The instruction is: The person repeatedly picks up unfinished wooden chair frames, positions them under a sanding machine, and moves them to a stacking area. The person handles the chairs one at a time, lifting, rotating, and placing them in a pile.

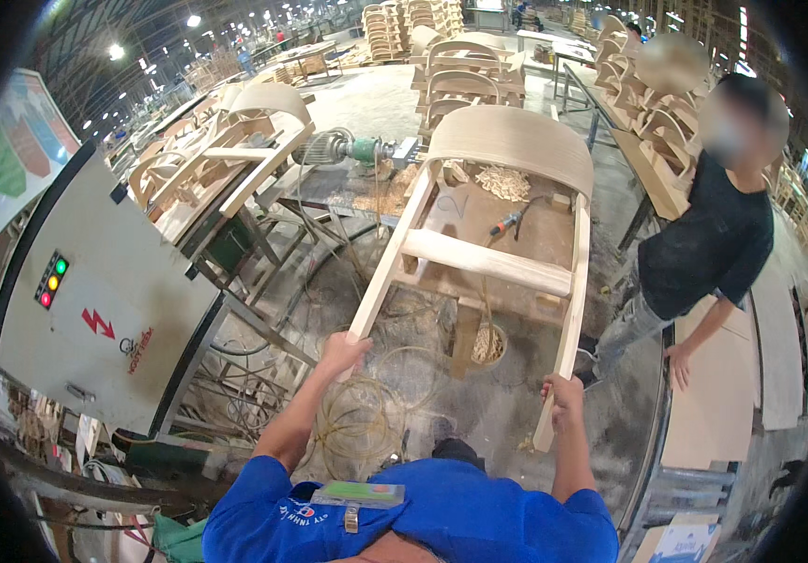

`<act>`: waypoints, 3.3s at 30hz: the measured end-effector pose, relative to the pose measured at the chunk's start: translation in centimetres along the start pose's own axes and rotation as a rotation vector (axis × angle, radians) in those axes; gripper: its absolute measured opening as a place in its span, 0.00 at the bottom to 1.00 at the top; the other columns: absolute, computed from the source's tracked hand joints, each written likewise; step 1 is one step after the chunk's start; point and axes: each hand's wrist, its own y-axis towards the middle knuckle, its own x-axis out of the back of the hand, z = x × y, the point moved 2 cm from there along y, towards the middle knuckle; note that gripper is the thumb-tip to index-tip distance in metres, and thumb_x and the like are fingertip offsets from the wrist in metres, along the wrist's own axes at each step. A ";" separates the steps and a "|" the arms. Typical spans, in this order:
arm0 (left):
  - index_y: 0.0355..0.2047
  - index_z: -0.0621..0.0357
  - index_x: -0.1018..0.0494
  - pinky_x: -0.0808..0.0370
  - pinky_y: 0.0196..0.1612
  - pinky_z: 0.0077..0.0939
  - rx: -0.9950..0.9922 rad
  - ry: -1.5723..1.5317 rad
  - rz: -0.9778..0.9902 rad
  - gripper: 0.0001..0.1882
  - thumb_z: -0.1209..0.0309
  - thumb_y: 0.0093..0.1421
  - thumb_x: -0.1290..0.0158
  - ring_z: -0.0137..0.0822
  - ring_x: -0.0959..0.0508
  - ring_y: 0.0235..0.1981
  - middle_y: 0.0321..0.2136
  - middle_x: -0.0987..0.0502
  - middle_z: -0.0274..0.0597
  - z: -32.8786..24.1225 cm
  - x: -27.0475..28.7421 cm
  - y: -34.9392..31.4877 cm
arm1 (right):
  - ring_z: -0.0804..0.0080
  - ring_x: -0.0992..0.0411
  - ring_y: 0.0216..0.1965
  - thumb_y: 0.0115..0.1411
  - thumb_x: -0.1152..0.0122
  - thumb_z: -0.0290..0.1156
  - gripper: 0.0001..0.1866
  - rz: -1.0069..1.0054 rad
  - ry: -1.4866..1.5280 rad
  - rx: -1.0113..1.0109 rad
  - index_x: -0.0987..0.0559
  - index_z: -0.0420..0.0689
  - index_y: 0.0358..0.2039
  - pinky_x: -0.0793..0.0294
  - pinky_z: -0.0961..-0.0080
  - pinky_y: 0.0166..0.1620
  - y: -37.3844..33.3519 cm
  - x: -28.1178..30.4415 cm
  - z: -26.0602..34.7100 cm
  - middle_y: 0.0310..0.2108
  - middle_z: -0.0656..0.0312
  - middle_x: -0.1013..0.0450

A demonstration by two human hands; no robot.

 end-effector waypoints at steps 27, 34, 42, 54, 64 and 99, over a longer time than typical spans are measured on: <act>0.53 0.67 0.24 0.20 0.51 0.48 0.022 0.446 -0.042 0.35 0.47 0.59 0.39 0.54 0.16 0.48 0.44 0.17 0.61 -5.7 -6.3 21.9 | 0.56 0.27 0.47 0.56 0.27 0.35 0.42 -0.333 -0.413 0.278 0.39 0.38 0.65 0.23 0.61 0.48 17.8 -7.7 7.0 0.51 0.47 0.31; 0.60 0.63 0.32 0.28 0.57 0.53 -0.222 0.522 -0.416 0.31 0.57 0.62 0.40 0.59 0.24 0.54 0.50 0.22 0.58 -4.7 -4.4 16.0 | 0.44 0.39 0.63 0.59 0.32 0.36 0.34 -0.528 -0.864 0.932 0.33 0.40 0.63 0.36 0.51 0.63 11.9 -12.7 8.6 0.62 0.46 0.38; 0.56 0.63 0.26 0.30 0.59 0.52 0.155 0.440 -0.351 0.29 0.56 0.61 0.41 0.59 0.24 0.55 0.52 0.22 0.60 10.9 -8.5 -12.0 | 0.60 0.22 0.36 0.68 0.45 0.28 0.07 0.716 -0.762 0.902 0.20 0.41 0.38 0.24 0.66 0.43 -1.3 -21.8 -2.4 0.31 0.55 0.23; 0.52 0.62 0.23 0.21 0.51 0.54 1.421 -0.185 -0.910 0.24 0.57 0.63 0.45 0.60 0.18 0.49 0.46 0.18 0.62 24.7 -26.2 -75.1 | 0.74 0.26 0.23 0.66 0.38 0.35 0.10 1.912 -1.282 0.516 0.19 0.41 0.34 0.26 0.72 0.31 -27.8 -13.7 -30.5 0.22 0.58 0.22; 0.47 0.69 0.20 0.22 0.56 0.51 1.855 -0.855 -1.241 0.29 0.52 0.61 0.44 0.61 0.19 0.51 0.48 0.19 0.66 15.9 -50.5 -87.7 | 0.77 0.24 0.31 0.63 0.40 0.33 0.10 2.963 -1.314 0.843 0.17 0.39 0.38 0.24 0.75 0.38 -57.4 -0.9 -45.4 0.29 0.63 0.20; 0.41 0.56 0.20 0.24 0.29 0.25 0.959 -1.076 -2.196 0.16 0.56 0.67 0.43 0.28 0.20 0.27 0.28 0.18 0.36 47.5 -18.1 -147.5 | 0.73 0.21 0.29 0.66 0.38 0.35 0.10 2.965 -1.564 0.372 0.18 0.41 0.38 0.22 0.72 0.35 -116.6 8.3 -81.8 0.29 0.61 0.19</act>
